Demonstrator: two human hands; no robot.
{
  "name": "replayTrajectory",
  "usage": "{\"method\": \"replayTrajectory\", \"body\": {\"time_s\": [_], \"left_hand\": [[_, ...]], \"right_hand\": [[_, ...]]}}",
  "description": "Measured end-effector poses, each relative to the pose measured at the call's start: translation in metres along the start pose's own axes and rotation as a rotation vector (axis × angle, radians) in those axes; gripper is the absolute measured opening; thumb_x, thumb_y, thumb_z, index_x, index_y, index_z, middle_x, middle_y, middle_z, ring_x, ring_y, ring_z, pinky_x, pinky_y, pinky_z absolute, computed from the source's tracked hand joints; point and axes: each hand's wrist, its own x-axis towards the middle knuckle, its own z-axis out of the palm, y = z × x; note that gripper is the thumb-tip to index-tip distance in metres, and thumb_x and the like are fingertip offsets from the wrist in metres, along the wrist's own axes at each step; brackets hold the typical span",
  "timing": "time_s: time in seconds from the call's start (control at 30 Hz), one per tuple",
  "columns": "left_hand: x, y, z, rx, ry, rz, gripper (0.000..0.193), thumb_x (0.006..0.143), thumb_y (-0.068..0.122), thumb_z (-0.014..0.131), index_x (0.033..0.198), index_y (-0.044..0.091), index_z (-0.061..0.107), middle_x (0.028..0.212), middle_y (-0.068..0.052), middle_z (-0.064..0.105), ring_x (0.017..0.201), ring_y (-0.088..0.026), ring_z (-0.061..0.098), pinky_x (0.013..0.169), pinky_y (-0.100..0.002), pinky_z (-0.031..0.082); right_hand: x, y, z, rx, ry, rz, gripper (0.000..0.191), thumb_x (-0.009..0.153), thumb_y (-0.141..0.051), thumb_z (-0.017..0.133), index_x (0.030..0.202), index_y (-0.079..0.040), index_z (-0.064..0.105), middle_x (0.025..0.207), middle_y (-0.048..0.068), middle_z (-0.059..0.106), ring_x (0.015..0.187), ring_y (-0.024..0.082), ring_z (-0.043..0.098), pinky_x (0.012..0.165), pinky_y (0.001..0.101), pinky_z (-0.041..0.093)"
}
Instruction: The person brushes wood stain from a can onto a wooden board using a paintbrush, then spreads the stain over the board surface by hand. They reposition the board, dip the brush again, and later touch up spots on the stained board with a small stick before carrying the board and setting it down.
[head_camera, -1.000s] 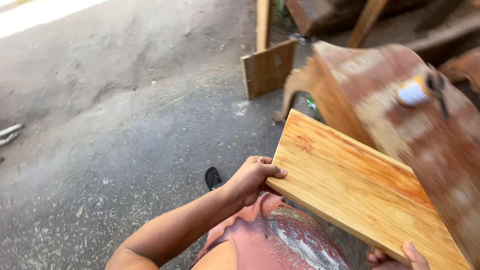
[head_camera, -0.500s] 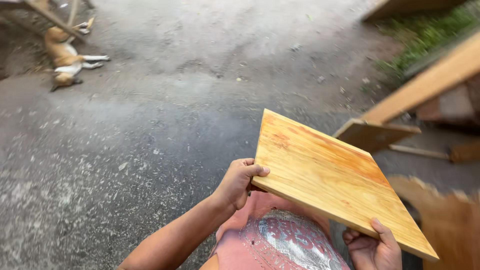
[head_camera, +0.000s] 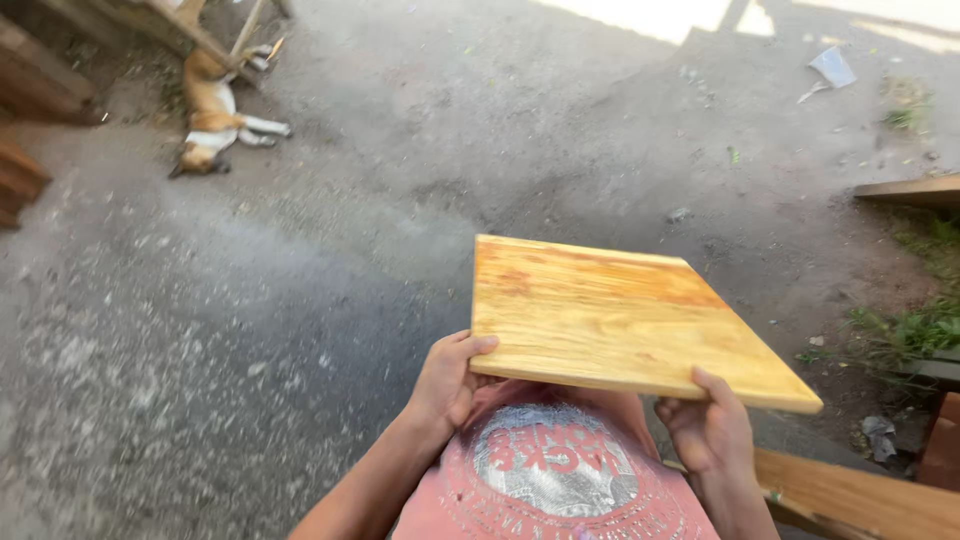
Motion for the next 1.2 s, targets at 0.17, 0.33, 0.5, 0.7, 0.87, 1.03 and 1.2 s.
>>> {"method": "replayTrajectory", "body": {"time_s": [0.17, 0.33, 0.5, 0.7, 0.87, 1.03, 1.2], "left_hand": [[0.1, 0.073, 0.052, -0.208, -0.081, 0.098, 0.047, 0.097, 0.03, 0.061, 0.125, -0.008, 0.062, 0.11, -0.024, 0.073, 0.091, -0.03, 0.073, 0.084, -0.044, 0.057], [0.277, 0.132, 0.082, -0.271, 0.009, 0.062, 0.045, 0.091, 0.024, 0.06, 0.125, -0.005, 0.06, 0.112, -0.021, 0.074, 0.098, -0.028, 0.073, 0.09, -0.044, 0.058], [0.512, 0.233, 0.153, -0.19, -0.088, 0.065, 0.044, 0.085, 0.013, 0.061, 0.126, -0.003, 0.061, 0.115, -0.016, 0.075, 0.101, -0.026, 0.071, 0.089, -0.043, 0.055], [0.715, 0.357, 0.303, -0.084, -0.317, 0.048, 0.035, 0.091, 0.006, 0.065, 0.122, -0.01, 0.061, 0.112, -0.019, 0.072, 0.098, -0.026, 0.069, 0.092, -0.04, 0.054], [0.875, 0.431, 0.414, 0.061, -0.226, 0.071, 0.034, 0.088, 0.003, 0.064, 0.12, -0.007, 0.063, 0.113, -0.015, 0.073, 0.101, -0.022, 0.07, 0.092, -0.038, 0.056], [1.101, 0.478, 0.533, 0.278, -0.09, 0.142, 0.045, 0.094, 0.018, 0.068, 0.134, -0.002, 0.06, 0.122, -0.012, 0.069, 0.106, -0.019, 0.066, 0.088, -0.038, 0.055], [1.315, 0.515, 0.615, 0.848, 0.212, 0.039, 0.077, 0.088, 0.025, 0.075, 0.151, 0.008, 0.034, 0.13, -0.012, 0.066, 0.117, -0.02, 0.066, 0.099, -0.034, 0.053]], "right_hand": [[0.117, -0.096, 0.115, -0.065, -0.039, 0.009, 0.025, 0.091, -0.021, 0.064, 0.112, -0.009, 0.062, 0.087, 0.006, 0.069, 0.064, 0.02, 0.059, 0.062, 0.0364, 0.048], [0.287, -0.147, 0.185, -0.11, -0.088, -0.06, 0.022, 0.094, -0.019, 0.066, 0.106, -0.001, 0.063, 0.085, 0.01, 0.068, 0.067, 0.021, 0.061, 0.064, 0.0369, 0.049], [0.478, -0.228, 0.272, -0.129, -0.008, -0.22, 0.023, 0.096, -0.02, 0.066, 0.109, -0.001, 0.064, 0.093, 0.013, 0.068, 0.075, 0.024, 0.065, 0.066, 0.0407, 0.051], [0.643, -0.358, 0.387, 0.1, 0.198, -0.227, 0.027, 0.094, -0.017, 0.063, 0.116, -0.001, 0.063, 0.11, 0.013, 0.07, 0.093, 0.028, 0.069, 0.078, 0.0436, 0.057], [0.811, -0.448, 0.434, 0.233, 0.096, -0.262, 0.029, 0.093, -0.017, 0.063, 0.114, 0.002, 0.058, 0.123, 0.012, 0.071, 0.107, 0.028, 0.069, 0.085, 0.0456, 0.057], [1.057, -0.551, 0.481, 0.343, 0.055, -0.238, 0.036, 0.091, -0.002, 0.07, 0.126, 0.001, 0.064, 0.124, 0.014, 0.065, 0.109, 0.028, 0.067, 0.092, 0.0421, 0.056], [1.351, -0.671, 0.562, 0.292, 0.156, -0.233, 0.034, 0.087, 0.0, 0.07, 0.117, 0.014, 0.064, 0.12, 0.022, 0.069, 0.105, 0.034, 0.071, 0.091, 0.0483, 0.062]]}}
